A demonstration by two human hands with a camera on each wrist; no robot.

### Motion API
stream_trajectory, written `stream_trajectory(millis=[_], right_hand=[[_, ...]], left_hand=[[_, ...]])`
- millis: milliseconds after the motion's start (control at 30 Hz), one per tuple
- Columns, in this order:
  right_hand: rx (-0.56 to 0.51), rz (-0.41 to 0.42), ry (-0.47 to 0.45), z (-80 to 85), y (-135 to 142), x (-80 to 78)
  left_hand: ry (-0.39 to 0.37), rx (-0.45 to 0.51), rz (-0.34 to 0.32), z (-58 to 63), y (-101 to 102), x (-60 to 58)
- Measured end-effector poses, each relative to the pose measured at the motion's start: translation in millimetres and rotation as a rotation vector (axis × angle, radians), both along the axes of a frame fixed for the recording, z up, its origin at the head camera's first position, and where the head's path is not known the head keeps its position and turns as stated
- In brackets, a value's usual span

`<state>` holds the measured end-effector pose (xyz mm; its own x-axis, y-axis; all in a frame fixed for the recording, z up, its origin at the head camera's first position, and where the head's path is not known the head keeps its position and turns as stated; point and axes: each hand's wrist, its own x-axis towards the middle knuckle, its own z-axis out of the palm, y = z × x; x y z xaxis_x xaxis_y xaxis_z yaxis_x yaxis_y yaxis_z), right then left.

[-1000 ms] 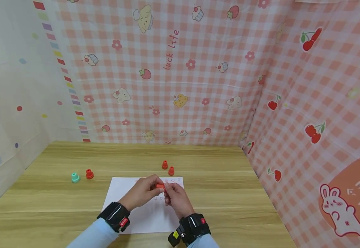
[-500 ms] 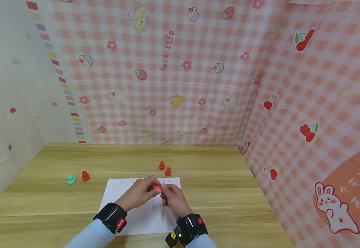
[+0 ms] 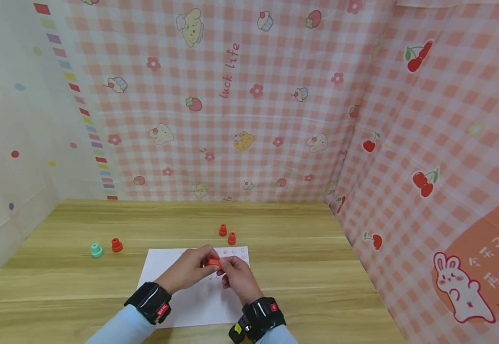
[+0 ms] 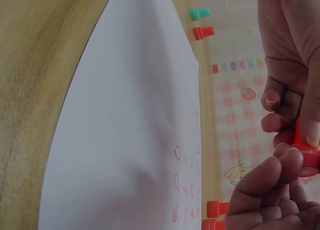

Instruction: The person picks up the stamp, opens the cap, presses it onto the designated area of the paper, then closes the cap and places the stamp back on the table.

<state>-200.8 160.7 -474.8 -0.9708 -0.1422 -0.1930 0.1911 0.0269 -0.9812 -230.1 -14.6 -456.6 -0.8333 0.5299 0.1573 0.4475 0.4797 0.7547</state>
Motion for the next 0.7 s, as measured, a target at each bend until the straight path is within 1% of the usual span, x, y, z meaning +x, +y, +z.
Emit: stream_trajectory(millis=[133, 233, 367, 433, 500, 533, 600, 700], right_hand=[[0.041, 0.003, 0.015, -0.5, -0.5, -0.9], [0.080, 0.001, 0.036, -0.9, -0.6, -0.9], [0.151, -0.001, 0.076, -0.9, 0.9, -0.4], [0.214, -0.001, 0.106, -0.7, 2.5, -0.3], [0.305, 0.000, 0.141, 0.5, 4.3, -0.3], [0.368, 0.003, 0.169, 1.0, 5.3, -0.4], [0.513, 0.011, 0.237, 2.0, 6.9, -0.9], [0.763, 0.029, 0.343, 2.5, 8.5, -1.7]], left_hand=[[0.028, 0.018, -0.011, -0.1, -3.5, -0.6], [0.064, 0.022, -0.012, -0.5, -6.0, -1.6], [0.094, 0.011, 0.009, 0.0, -11.1, -3.2], [0.102, -0.004, 0.026, 0.5, -14.3, -4.1], [0.109, -0.026, 0.044, 1.0, -17.6, -5.0], [0.111, -0.037, 0.052, 1.0, -19.3, -5.5], [0.119, -0.062, 0.063, 0.7, -22.3, -6.7], [0.137, -0.107, 0.073, 0.0, -26.3, -8.3]])
